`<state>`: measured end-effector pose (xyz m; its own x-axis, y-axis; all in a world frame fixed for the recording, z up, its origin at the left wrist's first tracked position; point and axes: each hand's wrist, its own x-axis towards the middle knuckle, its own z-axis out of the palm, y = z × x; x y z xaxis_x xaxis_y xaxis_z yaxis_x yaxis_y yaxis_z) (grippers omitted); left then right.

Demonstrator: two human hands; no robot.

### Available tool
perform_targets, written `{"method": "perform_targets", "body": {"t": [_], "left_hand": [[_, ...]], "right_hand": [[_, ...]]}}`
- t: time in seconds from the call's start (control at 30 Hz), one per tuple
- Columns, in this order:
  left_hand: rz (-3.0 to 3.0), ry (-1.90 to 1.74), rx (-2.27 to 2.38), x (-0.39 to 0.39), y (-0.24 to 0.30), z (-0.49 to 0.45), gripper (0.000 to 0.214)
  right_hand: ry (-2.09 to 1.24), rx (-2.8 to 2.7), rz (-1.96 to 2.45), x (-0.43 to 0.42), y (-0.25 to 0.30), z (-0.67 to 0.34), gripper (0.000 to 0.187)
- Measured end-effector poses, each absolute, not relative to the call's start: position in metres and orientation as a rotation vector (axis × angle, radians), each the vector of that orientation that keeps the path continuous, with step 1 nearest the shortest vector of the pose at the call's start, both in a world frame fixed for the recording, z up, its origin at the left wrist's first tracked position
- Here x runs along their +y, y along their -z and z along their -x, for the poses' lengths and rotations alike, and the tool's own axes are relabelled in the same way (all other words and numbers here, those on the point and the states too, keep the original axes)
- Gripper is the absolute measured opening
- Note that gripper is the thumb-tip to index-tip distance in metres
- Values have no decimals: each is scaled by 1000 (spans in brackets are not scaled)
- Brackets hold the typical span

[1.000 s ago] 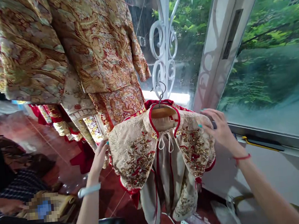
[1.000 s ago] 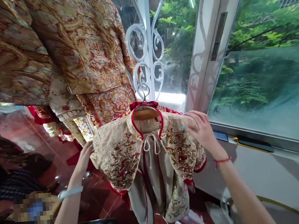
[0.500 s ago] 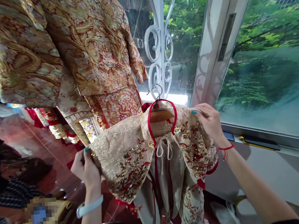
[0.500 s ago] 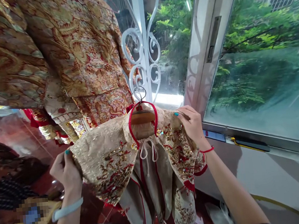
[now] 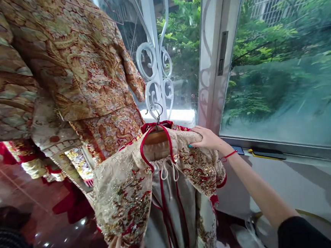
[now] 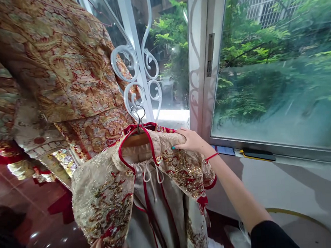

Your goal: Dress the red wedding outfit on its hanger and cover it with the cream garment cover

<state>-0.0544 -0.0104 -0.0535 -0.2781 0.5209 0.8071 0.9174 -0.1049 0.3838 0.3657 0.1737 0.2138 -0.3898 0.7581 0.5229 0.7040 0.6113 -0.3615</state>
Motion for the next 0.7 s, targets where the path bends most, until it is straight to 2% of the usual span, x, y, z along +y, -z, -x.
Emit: {"method": "perform_targets", "body": {"t": [0.17,0.27,0.37,0.47,0.6,0.7], "left_hand": [[1910,1338,-1613,-4,54,67,23],[2070,1388,-1677,-33,47,35,29],[2111,1559,-1901,-63,47,-32,42],[2149,1644,-2071,-60,43,-94,47],[2133,1251,-2455,-21,29,-117,51],[2097,1199,-2424,-6,30,-111,52]], "right_hand": [[-76,-2097,1211,167,-210,-355,31],[-15,-2029,1304,156,-206,-347,25],[15,-1972,1355,146,-204,-343,28],[-7,-1950,1338,142,-203,-343,30],[-53,-1968,1304,143,-201,-342,28],[-60,-1940,1301,146,-198,-340,30]]}}
